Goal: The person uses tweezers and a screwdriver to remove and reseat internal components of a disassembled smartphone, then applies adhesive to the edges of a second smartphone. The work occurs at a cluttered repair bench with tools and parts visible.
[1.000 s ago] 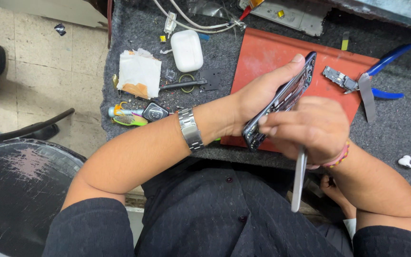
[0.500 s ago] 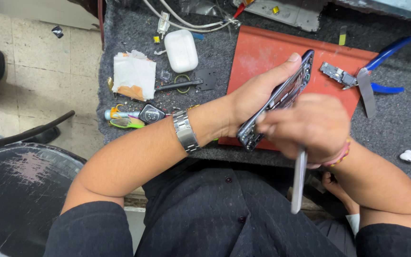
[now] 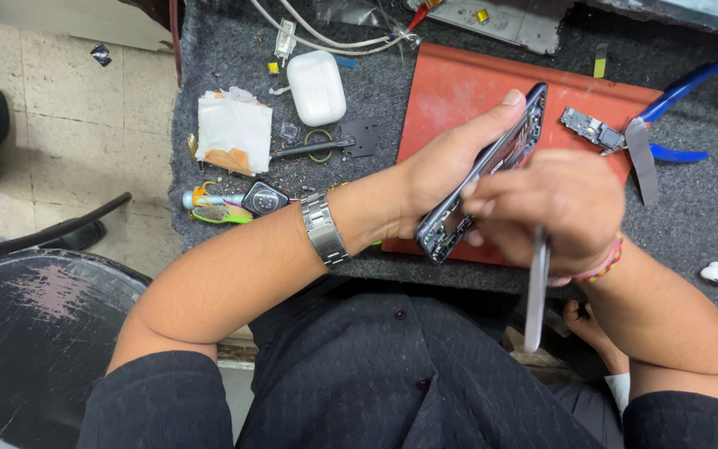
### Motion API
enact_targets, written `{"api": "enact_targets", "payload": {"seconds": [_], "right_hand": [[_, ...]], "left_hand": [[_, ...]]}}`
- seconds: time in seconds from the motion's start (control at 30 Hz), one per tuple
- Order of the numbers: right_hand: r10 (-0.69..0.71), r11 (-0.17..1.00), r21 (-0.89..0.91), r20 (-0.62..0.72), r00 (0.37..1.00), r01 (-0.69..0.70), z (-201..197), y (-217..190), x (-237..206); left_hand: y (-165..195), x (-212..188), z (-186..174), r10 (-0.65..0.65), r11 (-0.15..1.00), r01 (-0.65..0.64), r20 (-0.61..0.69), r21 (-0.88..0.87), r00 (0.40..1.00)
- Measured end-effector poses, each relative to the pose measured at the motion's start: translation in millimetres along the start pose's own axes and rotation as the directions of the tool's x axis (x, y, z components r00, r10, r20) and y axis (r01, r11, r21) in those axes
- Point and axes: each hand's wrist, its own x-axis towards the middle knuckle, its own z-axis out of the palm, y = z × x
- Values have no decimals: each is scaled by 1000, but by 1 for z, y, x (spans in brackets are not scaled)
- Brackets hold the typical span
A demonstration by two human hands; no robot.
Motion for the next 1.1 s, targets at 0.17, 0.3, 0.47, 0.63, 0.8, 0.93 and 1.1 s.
{"api": "enact_targets", "payload": {"seconds": [0.17,0.3,0.47,0.63,0.8,0.93,1.1], "right_hand": [[-3,998,69,-4,1000,3,0,-1,1],[3,997,80,8,1000,-4,5,1,-5],[68,987,145,33,997,-72,1,5,-16],[413,907,220,-290,863,-360,-11,12,-18],[650,760,145,-195,735,-634,-21,32,-12],[764,572,361,93,638,-737,-22,45,-16],[825,313,606,207,526,-731,-36,57,-28]], "left_hand": [[-1,1,-2,112,993,-108,151,-37,982],[-4,6,-7,44,999,-43,28,-13,999],[-5,10,-9,205,978,-194,192,-75,960],[3,10,-10,-8,1000,7,-34,-10,999],[15,8,-21,1,997,-1,-8,71,1000],[29,-2,-25,-49,996,46,26,78,998],[47,-15,-26,-55,997,43,222,58,973]]}}
